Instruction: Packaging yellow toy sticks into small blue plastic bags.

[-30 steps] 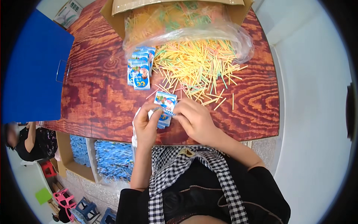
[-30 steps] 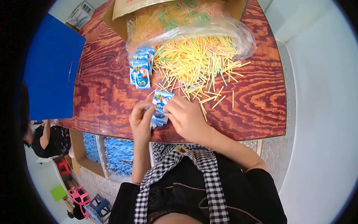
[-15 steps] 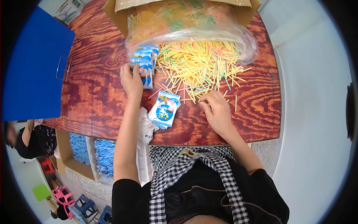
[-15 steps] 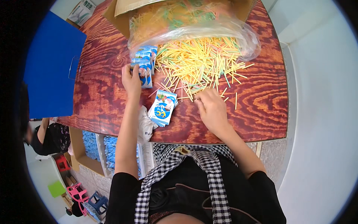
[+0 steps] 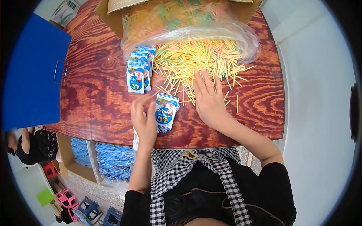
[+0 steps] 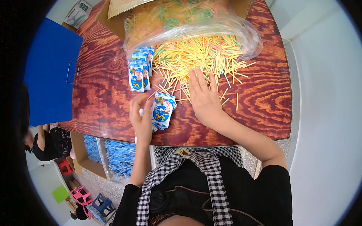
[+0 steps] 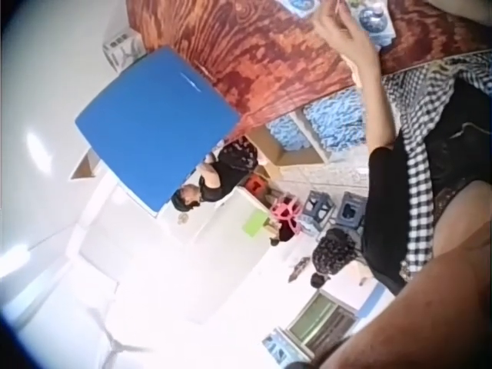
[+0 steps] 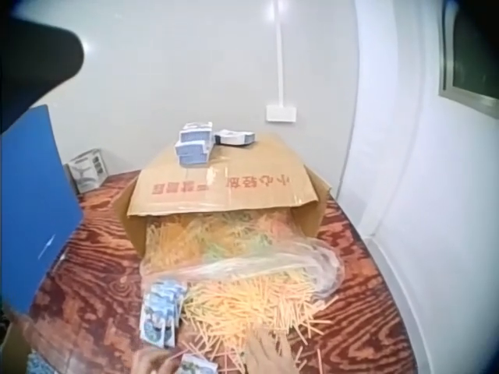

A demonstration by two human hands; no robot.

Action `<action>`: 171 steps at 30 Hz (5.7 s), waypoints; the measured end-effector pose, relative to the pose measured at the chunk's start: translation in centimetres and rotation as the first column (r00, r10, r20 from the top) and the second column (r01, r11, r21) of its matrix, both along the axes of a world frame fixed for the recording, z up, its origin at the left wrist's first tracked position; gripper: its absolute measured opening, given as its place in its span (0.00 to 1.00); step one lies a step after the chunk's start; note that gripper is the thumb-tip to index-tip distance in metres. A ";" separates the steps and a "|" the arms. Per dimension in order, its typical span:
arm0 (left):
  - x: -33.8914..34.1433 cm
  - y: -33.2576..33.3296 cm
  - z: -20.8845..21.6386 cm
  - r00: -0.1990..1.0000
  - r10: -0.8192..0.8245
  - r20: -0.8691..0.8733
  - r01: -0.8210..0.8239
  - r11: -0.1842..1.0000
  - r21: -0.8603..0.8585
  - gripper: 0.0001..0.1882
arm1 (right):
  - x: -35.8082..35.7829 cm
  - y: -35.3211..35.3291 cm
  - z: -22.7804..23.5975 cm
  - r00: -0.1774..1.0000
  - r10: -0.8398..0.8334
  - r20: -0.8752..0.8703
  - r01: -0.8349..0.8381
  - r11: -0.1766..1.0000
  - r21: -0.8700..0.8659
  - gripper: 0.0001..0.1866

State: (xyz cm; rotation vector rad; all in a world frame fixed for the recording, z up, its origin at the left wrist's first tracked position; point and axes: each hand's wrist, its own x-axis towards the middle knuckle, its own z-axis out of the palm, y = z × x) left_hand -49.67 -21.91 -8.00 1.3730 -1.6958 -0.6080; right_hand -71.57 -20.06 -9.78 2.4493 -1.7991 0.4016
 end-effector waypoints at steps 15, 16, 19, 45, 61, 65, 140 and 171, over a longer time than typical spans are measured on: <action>-0.8 1.3 -1.0 0.998 0.024 -0.054 -0.022 0.999 0.029 0.09 | 1.9 -1.4 0.3 0.954 -0.241 0.181 0.235 0.971 0.052 0.42; -0.7 1.2 -0.9 0.998 0.020 -0.064 -0.017 0.999 0.035 0.09 | 0.9 -1.5 0.1 0.957 -0.260 0.131 0.252 0.965 0.073 0.42; -0.5 1.4 -1.4 0.999 0.019 -0.041 -0.018 1.000 0.020 0.10 | 0.0 -1.6 -0.1 0.962 -0.265 0.071 0.256 0.960 0.114 0.41; -1.9 2.1 0.3 0.980 -0.061 0.191 0.068 0.997 -0.031 0.12 | -8.5 -4.6 1.0 0.119 -0.601 0.790 -0.213 0.762 0.612 0.10; -11.1 -3.1 -0.2 0.818 -0.332 -0.470 0.484 0.839 0.249 0.20 | -2.3 0.3 0.9 -0.372 -0.787 0.492 -0.785 0.550 0.285 0.10; -11.8 -2.0 0.1 0.829 -0.309 -0.466 0.466 0.843 0.270 0.17 | -3.5 0.3 -1.0 -0.295 -0.770 0.566 -0.851 0.481 0.212 0.09; 2.3 1.0 -2.1 0.987 0.014 0.162 -0.027 0.997 0.075 0.03 | -6.1 -0.1 1.0 0.194 -0.702 0.685 -0.637 0.441 0.632 0.05; 0.5 1.1 1.1 0.729 0.039 -0.683 0.270 0.901 0.339 0.07 | 1.2 -0.5 3.7 -0.190 -0.545 0.816 -0.613 0.715 0.335 0.11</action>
